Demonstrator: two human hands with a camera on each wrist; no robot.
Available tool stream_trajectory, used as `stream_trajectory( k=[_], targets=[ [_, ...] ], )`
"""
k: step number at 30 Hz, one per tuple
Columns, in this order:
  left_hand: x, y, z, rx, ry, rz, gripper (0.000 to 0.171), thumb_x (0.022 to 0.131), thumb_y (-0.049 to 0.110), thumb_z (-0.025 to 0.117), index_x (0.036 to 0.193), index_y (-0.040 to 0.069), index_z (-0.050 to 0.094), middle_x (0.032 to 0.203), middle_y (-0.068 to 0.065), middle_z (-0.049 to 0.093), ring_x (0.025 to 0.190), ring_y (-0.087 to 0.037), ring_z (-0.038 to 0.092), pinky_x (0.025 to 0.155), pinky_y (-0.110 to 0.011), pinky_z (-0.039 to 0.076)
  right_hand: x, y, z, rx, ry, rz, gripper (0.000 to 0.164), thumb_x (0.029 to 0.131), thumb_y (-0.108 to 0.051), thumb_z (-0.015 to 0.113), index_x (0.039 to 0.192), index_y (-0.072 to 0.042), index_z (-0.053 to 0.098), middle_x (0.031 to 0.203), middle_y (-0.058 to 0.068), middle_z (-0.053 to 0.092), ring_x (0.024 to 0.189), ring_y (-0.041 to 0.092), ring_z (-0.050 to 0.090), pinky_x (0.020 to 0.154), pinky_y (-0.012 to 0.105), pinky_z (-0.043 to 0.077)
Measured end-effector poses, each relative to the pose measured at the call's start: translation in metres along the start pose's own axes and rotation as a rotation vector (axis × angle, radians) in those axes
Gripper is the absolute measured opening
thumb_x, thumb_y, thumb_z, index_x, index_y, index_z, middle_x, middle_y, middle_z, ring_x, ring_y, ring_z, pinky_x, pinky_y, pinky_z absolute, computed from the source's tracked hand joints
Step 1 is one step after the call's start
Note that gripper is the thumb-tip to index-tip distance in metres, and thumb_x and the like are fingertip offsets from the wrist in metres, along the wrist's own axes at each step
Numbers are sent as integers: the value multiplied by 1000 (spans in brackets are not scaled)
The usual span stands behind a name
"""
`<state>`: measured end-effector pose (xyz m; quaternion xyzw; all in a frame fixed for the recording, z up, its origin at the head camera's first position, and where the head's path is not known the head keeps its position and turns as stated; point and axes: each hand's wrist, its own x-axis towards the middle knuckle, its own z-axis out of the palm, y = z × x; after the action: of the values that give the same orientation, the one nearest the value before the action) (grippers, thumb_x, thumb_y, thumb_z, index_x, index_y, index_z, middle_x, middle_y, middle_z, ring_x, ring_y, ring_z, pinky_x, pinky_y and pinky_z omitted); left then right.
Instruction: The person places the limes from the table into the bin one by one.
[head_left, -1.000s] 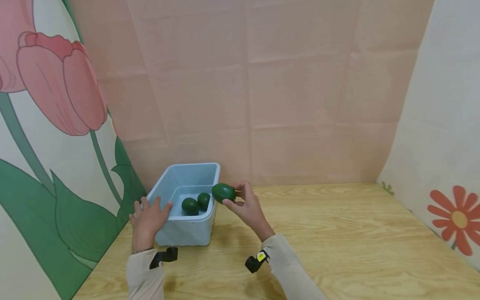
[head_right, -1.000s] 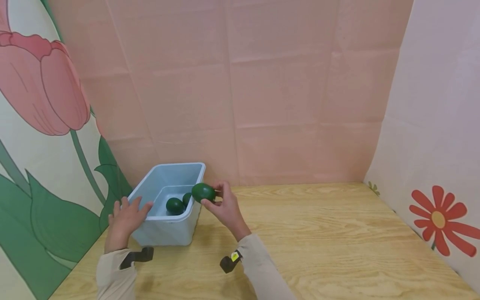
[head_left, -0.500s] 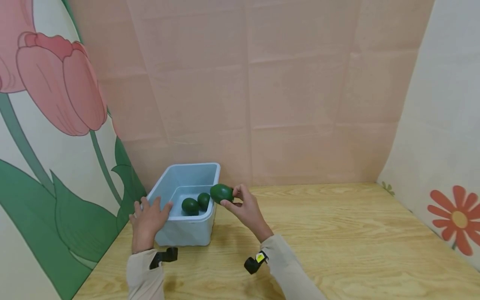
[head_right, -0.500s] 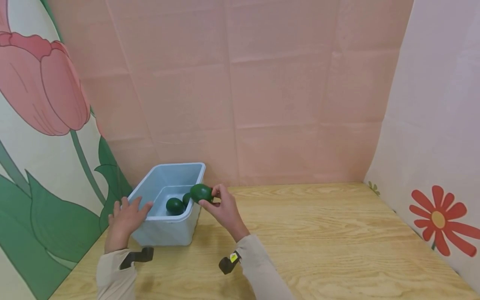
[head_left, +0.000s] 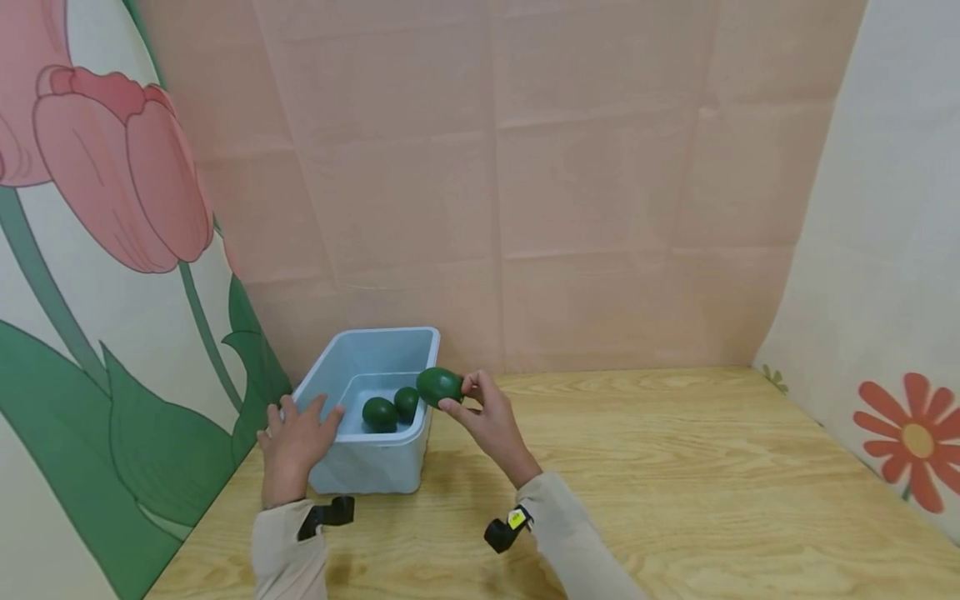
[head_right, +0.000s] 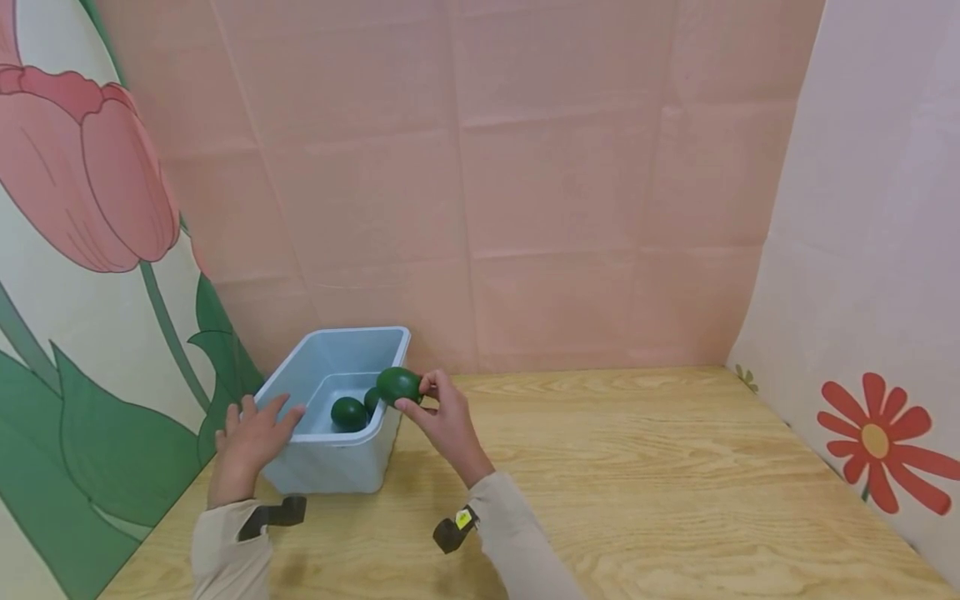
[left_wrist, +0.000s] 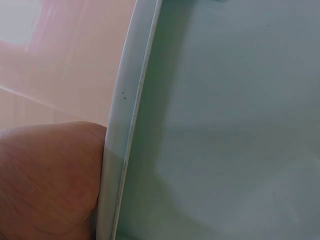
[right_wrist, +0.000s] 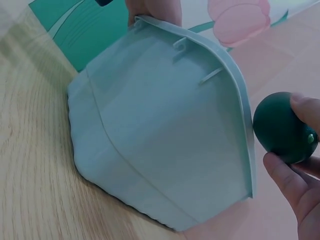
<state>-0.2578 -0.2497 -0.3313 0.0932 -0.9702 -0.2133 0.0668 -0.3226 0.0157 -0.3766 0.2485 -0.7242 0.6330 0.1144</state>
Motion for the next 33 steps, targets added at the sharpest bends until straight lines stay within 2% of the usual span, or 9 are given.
stream_trajectory(
  k=[4, 9, 13, 18, 27, 33],
  targets=[
    [0, 0, 0, 1, 0, 2, 64, 101, 44, 36, 149, 1, 30, 152, -43, -2, 140, -61, -7, 106, -78, 4, -1, -1, 1, 12, 4, -24, 34, 87, -25, 71, 101, -7, 46, 123, 12, 56, 123, 33, 59, 84, 37, 58],
    [-1, 0, 0, 5, -1, 0, 66, 101, 44, 36, 148, -1, 29, 151, -43, -2, 140, -61, -7, 106, -78, 5, -1, -2, 4, 32, -11, -20, 31, 89, -20, 68, 105, -5, 47, 121, 14, 55, 125, 35, 57, 86, 38, 57],
    [-1, 0, 0, 6, -1, -2, 67, 101, 44, 36, 148, -3, 28, 151, -43, -2, 140, -61, -7, 106, -78, 5, -4, -10, 4, 48, -46, 4, 27, 92, -13, 64, 111, -1, 48, 127, 18, 54, 126, 37, 56, 92, 42, 55],
    [0, -1, 0, 9, 1, 1, 67, 101, 44, 35, 148, -3, 27, 151, -43, -2, 140, -61, -7, 107, -78, 5, -8, -21, 4, 39, -105, -52, 26, 96, -8, 58, 117, 4, 49, 137, 22, 52, 127, 40, 54, 95, 48, 52],
    [0, -2, 0, 2, -3, 6, 68, 101, 44, 35, 149, -3, 26, 152, -43, -2, 140, -61, -8, 107, -78, 4, -5, -2, 8, -50, -215, -62, 29, 97, -18, 57, 122, -4, 55, 139, 12, 55, 128, 28, 54, 97, 39, 53],
    [-1, -1, 0, -3, 0, 8, 67, 101, 43, 35, 149, -3, 25, 152, -42, -2, 140, -60, -7, 106, -78, 4, -5, -3, 6, -99, -192, -39, 25, 97, -21, 57, 119, -8, 60, 132, 10, 60, 122, 25, 58, 93, 37, 55]
  ],
)
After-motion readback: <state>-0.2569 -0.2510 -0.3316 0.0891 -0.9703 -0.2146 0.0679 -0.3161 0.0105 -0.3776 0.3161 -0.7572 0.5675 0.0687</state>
